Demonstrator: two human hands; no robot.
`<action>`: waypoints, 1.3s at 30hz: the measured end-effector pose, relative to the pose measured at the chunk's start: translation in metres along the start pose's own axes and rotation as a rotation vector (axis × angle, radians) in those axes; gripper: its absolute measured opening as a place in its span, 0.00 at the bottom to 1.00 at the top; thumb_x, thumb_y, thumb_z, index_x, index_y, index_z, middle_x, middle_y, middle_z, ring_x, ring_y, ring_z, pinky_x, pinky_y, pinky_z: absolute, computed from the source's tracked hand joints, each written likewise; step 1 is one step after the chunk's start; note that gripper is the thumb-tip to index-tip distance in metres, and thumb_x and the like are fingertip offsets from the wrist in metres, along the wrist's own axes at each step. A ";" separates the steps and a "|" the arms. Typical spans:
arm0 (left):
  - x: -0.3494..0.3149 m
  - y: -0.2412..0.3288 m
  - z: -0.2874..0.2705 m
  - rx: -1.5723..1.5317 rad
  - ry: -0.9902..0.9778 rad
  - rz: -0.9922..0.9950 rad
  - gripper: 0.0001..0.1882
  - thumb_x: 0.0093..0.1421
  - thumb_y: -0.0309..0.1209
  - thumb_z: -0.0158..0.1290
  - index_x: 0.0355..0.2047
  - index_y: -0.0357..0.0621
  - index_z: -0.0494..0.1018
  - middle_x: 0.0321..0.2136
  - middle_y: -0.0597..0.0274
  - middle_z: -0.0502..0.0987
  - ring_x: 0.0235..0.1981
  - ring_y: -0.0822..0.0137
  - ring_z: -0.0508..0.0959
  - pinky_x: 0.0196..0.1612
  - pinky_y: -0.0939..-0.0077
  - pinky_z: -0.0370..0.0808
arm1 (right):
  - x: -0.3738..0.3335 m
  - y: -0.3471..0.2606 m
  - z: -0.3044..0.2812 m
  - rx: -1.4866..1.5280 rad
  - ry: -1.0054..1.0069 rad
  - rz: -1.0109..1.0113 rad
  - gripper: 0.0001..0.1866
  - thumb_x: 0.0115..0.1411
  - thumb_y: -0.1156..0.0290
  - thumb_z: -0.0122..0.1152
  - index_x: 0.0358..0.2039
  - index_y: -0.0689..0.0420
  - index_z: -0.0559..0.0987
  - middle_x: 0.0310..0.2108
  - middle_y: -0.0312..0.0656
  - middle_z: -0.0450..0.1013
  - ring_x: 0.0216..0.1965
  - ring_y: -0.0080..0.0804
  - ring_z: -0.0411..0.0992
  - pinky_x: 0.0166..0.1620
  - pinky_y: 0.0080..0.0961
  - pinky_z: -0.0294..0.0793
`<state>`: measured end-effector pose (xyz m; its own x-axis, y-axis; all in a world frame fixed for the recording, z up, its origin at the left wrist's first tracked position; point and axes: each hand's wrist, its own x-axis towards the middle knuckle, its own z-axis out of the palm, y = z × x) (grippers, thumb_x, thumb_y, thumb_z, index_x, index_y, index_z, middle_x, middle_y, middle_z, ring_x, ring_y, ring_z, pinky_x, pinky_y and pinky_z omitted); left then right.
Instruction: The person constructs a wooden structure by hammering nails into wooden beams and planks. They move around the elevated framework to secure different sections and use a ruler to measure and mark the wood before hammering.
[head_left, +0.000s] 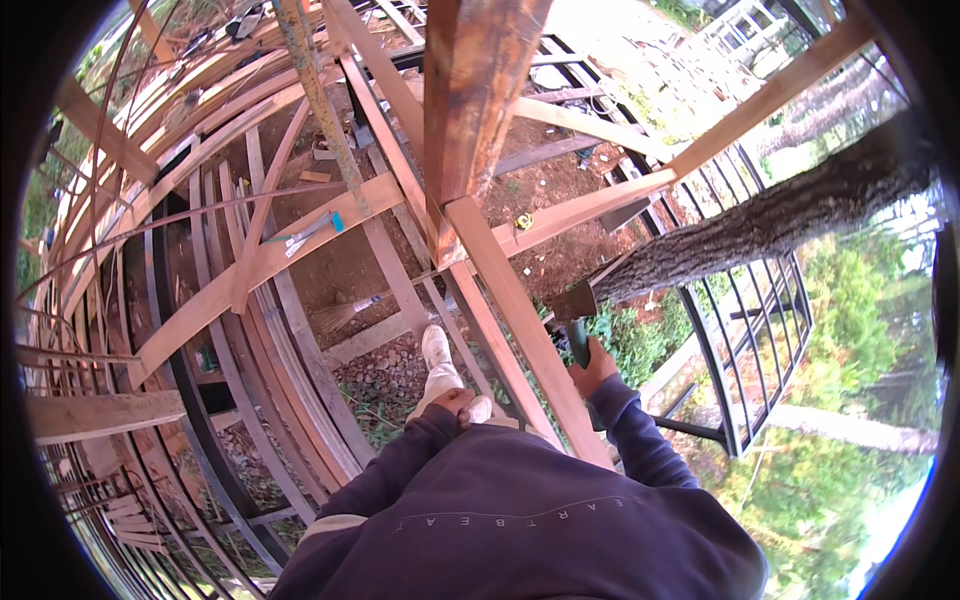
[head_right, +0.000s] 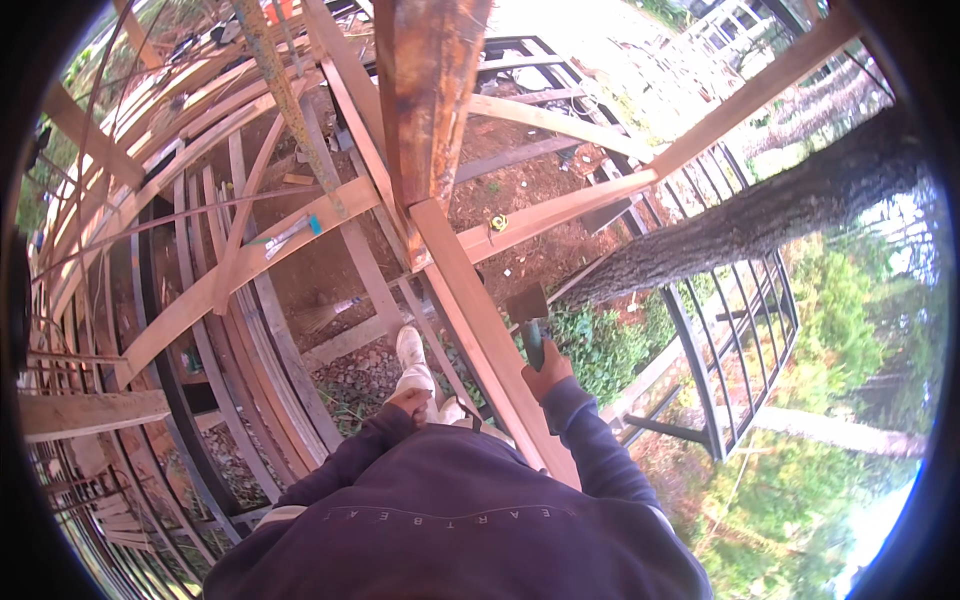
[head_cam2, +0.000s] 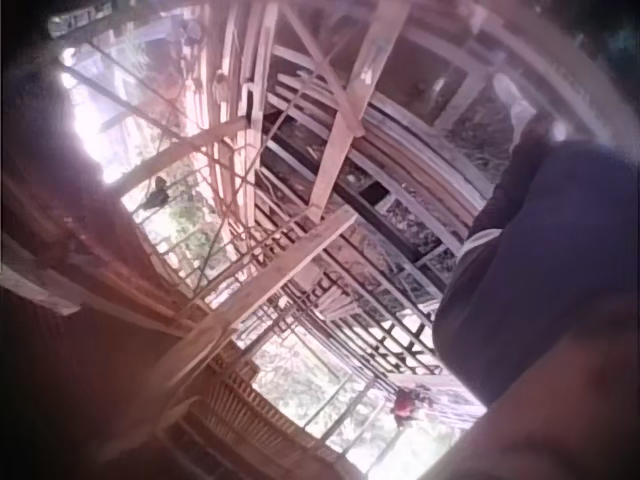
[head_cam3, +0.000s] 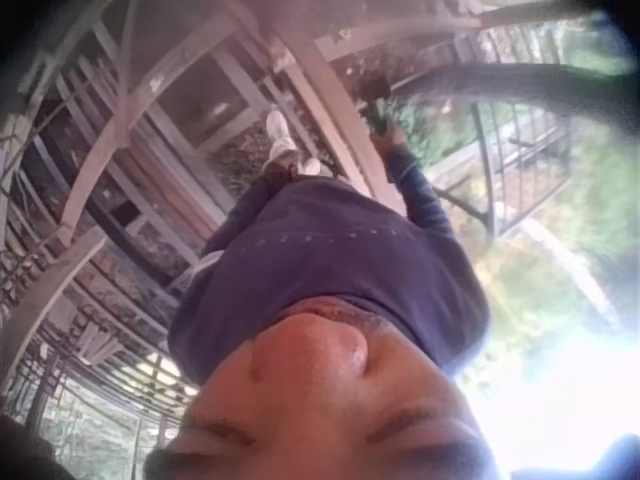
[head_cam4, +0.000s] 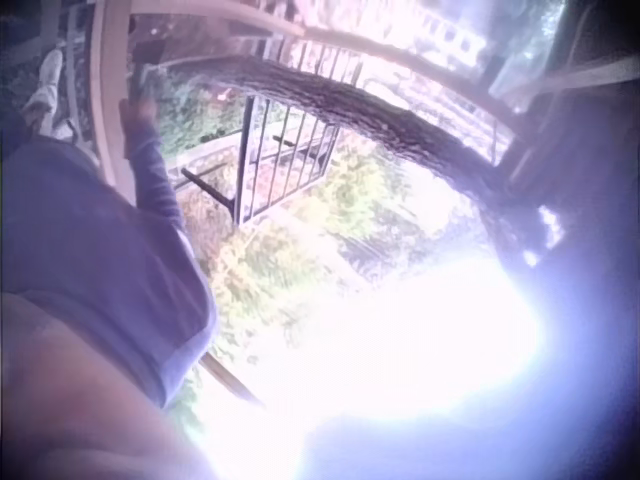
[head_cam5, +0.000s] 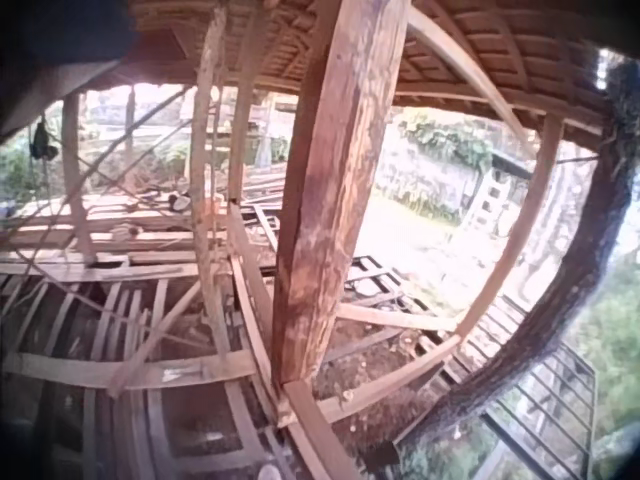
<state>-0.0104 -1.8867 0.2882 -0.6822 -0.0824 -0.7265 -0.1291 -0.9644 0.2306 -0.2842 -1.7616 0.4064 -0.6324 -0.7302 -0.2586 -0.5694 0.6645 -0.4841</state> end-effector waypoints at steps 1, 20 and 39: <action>0.013 0.013 0.006 -0.004 -0.019 0.015 0.08 0.59 0.37 0.51 0.28 0.49 0.66 0.12 0.71 0.58 0.10 0.76 0.59 0.15 0.77 0.57 | 0.010 -0.017 -0.014 0.063 -0.028 -0.041 0.32 0.47 0.62 0.58 0.51 0.62 0.63 0.30 0.58 0.72 0.32 0.53 0.72 0.37 0.40 0.71; 0.188 0.088 0.038 0.932 0.348 0.229 0.43 0.40 0.61 0.58 0.42 0.33 0.70 0.36 0.45 0.75 0.40 0.55 0.75 0.45 0.68 0.70 | 0.223 -0.179 -0.013 -0.296 -0.600 -0.423 0.20 0.51 0.65 0.56 0.41 0.59 0.62 0.23 0.55 0.71 0.29 0.56 0.71 0.32 0.45 0.68; 0.220 0.078 0.051 0.981 0.115 -0.094 0.46 0.38 0.65 0.55 0.47 0.37 0.70 0.44 0.47 0.73 0.48 0.56 0.72 0.51 0.72 0.67 | 0.261 -0.247 0.049 -0.809 -0.708 -0.539 0.12 0.56 0.68 0.48 0.39 0.58 0.66 0.23 0.48 0.71 0.28 0.46 0.73 0.32 0.38 0.73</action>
<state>-0.2074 -1.9668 0.1793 -0.5715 -0.0898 -0.8157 -0.7531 -0.3373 0.5648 -0.2826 -2.1235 0.4171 0.0726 -0.7016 -0.7089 -0.9970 -0.0308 -0.0716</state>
